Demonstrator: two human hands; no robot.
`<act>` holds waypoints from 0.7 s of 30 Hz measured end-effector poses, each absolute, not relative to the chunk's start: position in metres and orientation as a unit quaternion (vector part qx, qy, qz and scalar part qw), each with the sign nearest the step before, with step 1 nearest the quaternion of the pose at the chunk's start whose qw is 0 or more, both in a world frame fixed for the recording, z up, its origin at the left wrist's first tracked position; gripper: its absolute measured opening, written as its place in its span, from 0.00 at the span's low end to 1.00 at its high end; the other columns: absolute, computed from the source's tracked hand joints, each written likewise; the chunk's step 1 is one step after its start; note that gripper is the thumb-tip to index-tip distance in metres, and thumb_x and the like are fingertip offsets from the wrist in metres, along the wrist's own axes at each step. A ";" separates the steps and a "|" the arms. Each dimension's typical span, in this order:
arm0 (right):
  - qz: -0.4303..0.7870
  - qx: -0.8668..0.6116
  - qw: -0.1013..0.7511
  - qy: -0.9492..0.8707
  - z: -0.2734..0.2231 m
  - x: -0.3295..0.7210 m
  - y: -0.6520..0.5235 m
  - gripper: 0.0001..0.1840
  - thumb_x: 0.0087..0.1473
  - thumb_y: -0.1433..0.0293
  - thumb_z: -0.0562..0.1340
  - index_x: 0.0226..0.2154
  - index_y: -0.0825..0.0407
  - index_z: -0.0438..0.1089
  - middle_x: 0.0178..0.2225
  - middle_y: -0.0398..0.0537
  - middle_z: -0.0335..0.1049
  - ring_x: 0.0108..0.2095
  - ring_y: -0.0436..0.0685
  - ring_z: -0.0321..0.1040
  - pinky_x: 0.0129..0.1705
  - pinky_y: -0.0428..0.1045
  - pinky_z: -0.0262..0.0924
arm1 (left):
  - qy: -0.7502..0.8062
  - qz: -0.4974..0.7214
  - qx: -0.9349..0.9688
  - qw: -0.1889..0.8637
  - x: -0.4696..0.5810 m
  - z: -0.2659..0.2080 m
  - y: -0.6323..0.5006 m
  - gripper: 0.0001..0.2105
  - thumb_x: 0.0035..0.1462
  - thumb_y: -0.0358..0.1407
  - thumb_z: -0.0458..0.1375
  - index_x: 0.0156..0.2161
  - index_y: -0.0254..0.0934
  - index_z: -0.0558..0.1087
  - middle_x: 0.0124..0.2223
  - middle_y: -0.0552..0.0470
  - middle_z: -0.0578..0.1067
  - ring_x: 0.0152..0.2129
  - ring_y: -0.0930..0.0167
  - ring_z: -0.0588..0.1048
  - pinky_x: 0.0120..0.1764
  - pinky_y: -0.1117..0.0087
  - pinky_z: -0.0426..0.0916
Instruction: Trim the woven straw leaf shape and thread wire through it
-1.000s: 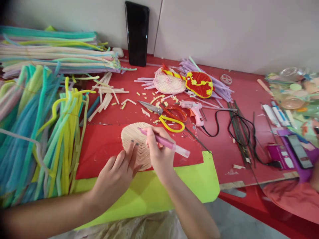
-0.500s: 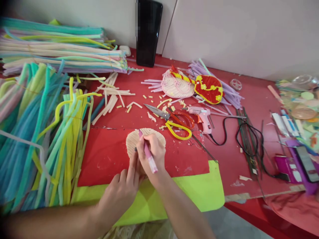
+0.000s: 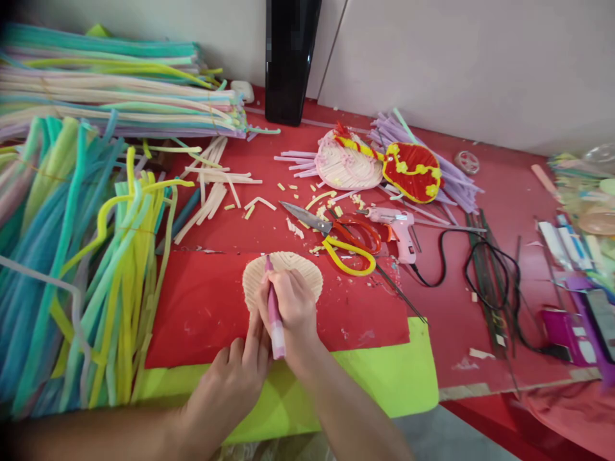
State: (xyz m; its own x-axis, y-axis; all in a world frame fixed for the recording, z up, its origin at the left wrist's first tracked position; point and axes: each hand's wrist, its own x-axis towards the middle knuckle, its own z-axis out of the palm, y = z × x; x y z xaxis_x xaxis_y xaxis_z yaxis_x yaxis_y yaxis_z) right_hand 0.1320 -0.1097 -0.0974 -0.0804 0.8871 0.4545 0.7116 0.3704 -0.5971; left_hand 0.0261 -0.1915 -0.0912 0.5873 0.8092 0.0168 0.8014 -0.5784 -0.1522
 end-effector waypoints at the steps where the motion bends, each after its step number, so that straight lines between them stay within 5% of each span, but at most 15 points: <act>1: 0.120 -0.537 0.396 -0.735 -0.098 0.132 -0.110 0.09 0.50 0.79 0.57 0.29 0.49 0.61 0.21 0.40 0.62 0.22 0.50 0.62 0.26 0.47 0.61 | -0.454 0.023 -0.888 0.069 0.026 -0.091 -0.191 0.14 0.52 0.27 0.52 0.42 0.30 0.75 0.41 0.32 0.76 0.16 0.72 0.67 0.16 0.71 0.62; 8: 0.122 -0.550 0.410 -0.717 -0.099 0.133 -0.110 0.09 0.50 0.80 0.57 0.31 0.49 0.61 0.24 0.42 0.65 0.25 0.50 0.64 0.29 0.47 0.64 | -0.454 0.024 -0.888 0.068 0.026 -0.092 -0.192 0.15 0.53 0.27 0.52 0.44 0.31 0.75 0.36 0.34 0.77 0.16 0.72 0.66 0.16 0.71 0.62; 21: 0.180 -0.522 0.415 -0.723 -0.103 0.139 -0.112 0.09 0.50 0.79 0.59 0.32 0.50 0.62 0.25 0.40 0.65 0.24 0.48 0.65 0.28 0.44 0.64 | -0.455 0.042 -0.886 0.077 0.025 -0.092 -0.193 0.13 0.59 0.32 0.50 0.45 0.28 0.72 0.48 0.30 0.73 0.17 0.74 0.67 0.17 0.72 0.62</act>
